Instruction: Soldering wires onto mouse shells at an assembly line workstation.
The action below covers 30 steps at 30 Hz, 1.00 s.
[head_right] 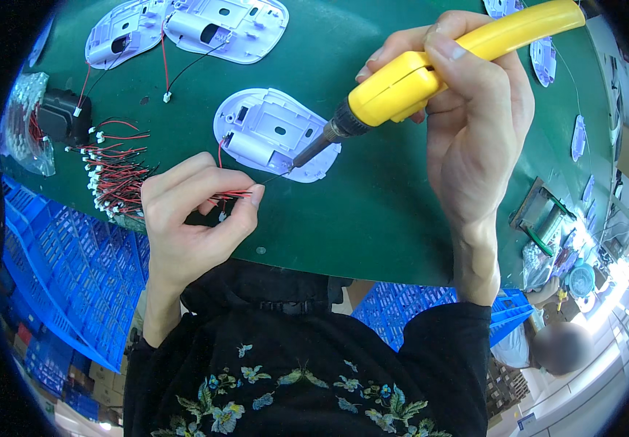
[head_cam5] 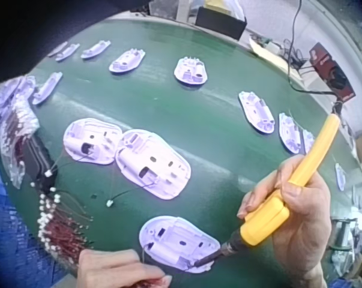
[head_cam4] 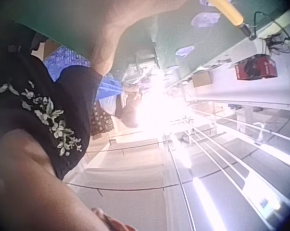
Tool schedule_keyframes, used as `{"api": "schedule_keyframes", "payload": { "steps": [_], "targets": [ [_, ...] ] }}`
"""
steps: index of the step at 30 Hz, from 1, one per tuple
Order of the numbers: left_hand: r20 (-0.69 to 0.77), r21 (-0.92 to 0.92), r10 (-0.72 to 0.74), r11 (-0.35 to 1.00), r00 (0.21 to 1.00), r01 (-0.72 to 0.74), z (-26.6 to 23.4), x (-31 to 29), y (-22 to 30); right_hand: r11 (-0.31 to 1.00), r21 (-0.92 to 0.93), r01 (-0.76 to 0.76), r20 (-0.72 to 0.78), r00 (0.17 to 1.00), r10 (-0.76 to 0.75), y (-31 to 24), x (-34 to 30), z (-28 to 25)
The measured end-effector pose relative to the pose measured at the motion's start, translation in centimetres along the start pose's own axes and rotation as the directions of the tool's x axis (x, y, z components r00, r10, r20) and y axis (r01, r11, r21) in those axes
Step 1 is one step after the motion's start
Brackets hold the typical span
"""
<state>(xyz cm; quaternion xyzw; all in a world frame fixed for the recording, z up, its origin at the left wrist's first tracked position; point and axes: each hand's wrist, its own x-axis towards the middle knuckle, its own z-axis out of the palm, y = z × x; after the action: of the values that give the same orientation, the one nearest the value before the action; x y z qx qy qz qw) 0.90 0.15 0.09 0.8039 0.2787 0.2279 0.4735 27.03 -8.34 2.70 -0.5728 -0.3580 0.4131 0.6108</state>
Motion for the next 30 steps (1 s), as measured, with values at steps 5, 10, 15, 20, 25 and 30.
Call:
{"api": "schedule_keyframes", "payload": {
  "steps": [5, 10, 15, 20, 25, 30],
  "targets": [
    [0.01, -0.006, -0.004, 1.0, 1.0, 0.004, -0.14, 0.18, 0.05, 1.0, 0.01, -0.01, -0.009, 1.0, 0.01, -0.02, 0.03, -0.04],
    [0.017, -0.001, -0.006, 1.0, 1.0, 0.006, -0.04, 0.06, 0.06, 1.0, -0.008, -0.004, -0.004, 1.0, 0.004, 0.11, 0.07, -0.02],
    [0.015, 0.001, -0.001, 1.0, 1.0, 0.001, 0.04, 0.1, 0.07, 1.0, 0.003, -0.014, -0.005, 1.0, 0.014, 0.14, 0.05, 0.03],
    [0.018, 0.011, 0.002, 1.0, 1.0, -0.002, 0.04, 0.16, 0.11, 1.0, 0.003, -0.012, -0.023, 1.0, 0.012, -0.06, 0.0, -0.06],
    [0.006, -0.007, -0.012, 1.0, 1.0, 0.013, 0.05, 0.06, 0.12, 1.0, 0.012, -0.006, -0.011, 1.0, 0.006, 0.0, 0.05, -0.18],
    [0.019, 0.009, -0.008, 1.0, 1.0, 0.008, 0.13, 0.13, 0.09, 1.0, 0.009, -0.025, -0.02, 0.999, 0.025, 0.12, -0.07, -0.1]
  ]
}}
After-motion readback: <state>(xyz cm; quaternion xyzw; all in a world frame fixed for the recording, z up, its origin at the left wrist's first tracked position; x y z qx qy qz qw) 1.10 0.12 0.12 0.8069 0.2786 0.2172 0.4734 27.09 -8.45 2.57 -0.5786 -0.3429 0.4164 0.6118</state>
